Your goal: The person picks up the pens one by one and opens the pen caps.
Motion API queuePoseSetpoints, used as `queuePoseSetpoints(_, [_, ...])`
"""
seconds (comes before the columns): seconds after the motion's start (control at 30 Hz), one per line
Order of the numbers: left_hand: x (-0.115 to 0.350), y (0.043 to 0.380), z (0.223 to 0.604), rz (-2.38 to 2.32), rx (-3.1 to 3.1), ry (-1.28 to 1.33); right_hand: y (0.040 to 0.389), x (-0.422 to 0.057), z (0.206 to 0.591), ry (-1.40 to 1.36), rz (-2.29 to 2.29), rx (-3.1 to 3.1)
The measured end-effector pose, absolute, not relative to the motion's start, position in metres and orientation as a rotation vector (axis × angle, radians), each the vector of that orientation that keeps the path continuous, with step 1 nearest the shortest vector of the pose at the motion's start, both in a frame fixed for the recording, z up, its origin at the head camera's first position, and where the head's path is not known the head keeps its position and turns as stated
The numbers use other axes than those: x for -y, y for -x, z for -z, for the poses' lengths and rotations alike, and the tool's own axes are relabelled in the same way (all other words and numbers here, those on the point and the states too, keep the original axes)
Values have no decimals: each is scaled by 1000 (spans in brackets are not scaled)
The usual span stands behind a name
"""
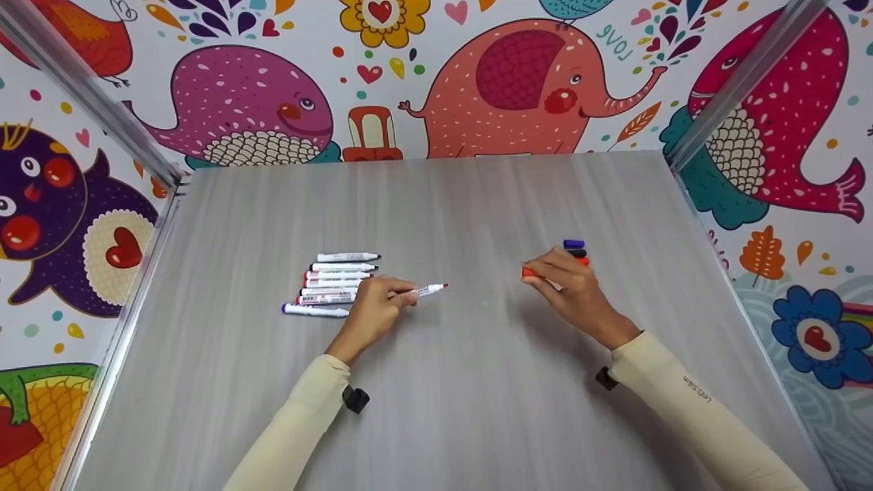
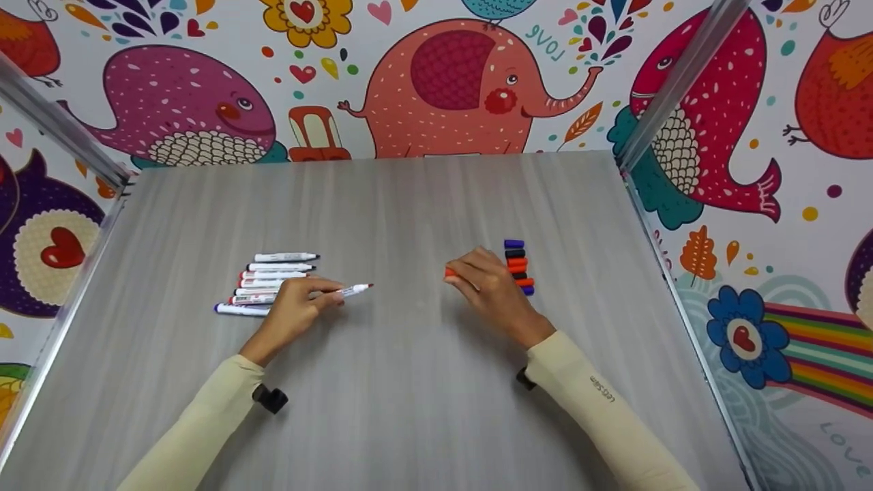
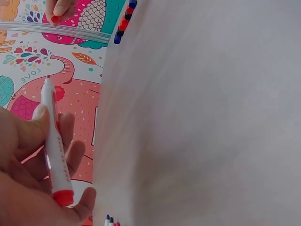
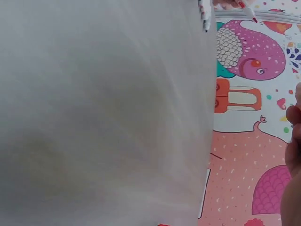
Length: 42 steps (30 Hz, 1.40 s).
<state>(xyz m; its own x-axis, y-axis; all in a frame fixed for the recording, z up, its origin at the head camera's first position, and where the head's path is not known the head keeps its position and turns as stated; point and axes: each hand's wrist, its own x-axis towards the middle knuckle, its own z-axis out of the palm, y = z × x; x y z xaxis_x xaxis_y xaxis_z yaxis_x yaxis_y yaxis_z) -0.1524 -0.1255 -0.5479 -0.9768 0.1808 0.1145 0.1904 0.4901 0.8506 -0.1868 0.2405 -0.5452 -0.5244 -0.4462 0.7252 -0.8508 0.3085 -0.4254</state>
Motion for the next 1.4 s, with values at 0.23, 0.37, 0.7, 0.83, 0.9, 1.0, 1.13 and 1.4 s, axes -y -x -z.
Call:
queuePoseSetpoints(0.23, [128, 150, 546, 1488, 2691, 360, 182, -247, 553, -1065, -1120, 2231])
queuePoseSetpoints(0.37, [135, 146, 548, 1470, 2682, 362, 181, -250, 556, -1066, -1149, 2230])
queuePoseSetpoints(0.7, [150, 139, 556, 1359, 2660, 451, 175, -267, 568, -1022, -1146, 2251])
queuePoseSetpoints(0.83, [159, 134, 559, 1295, 2650, 498, 169, -273, 574, -1006, -1097, 2314])
queuePoseSetpoints(0.9, [165, 131, 561, 1267, 2642, 508, 166, -275, 577, -994, -1084, 2346])
queuePoseSetpoints(1.0, [174, 127, 564, 1223, 2622, 519, 162, -279, 581, -987, -1069, 2357])
queuePoseSetpoints(1.13, [188, 121, 568, 1140, 2615, 537, 159, -284, 586, -1008, -1022, 2325])
queuePoseSetpoints(1.4, [216, 111, 578, 1057, 2598, 578, 149, -297, 595, -980, -1065, 2369])
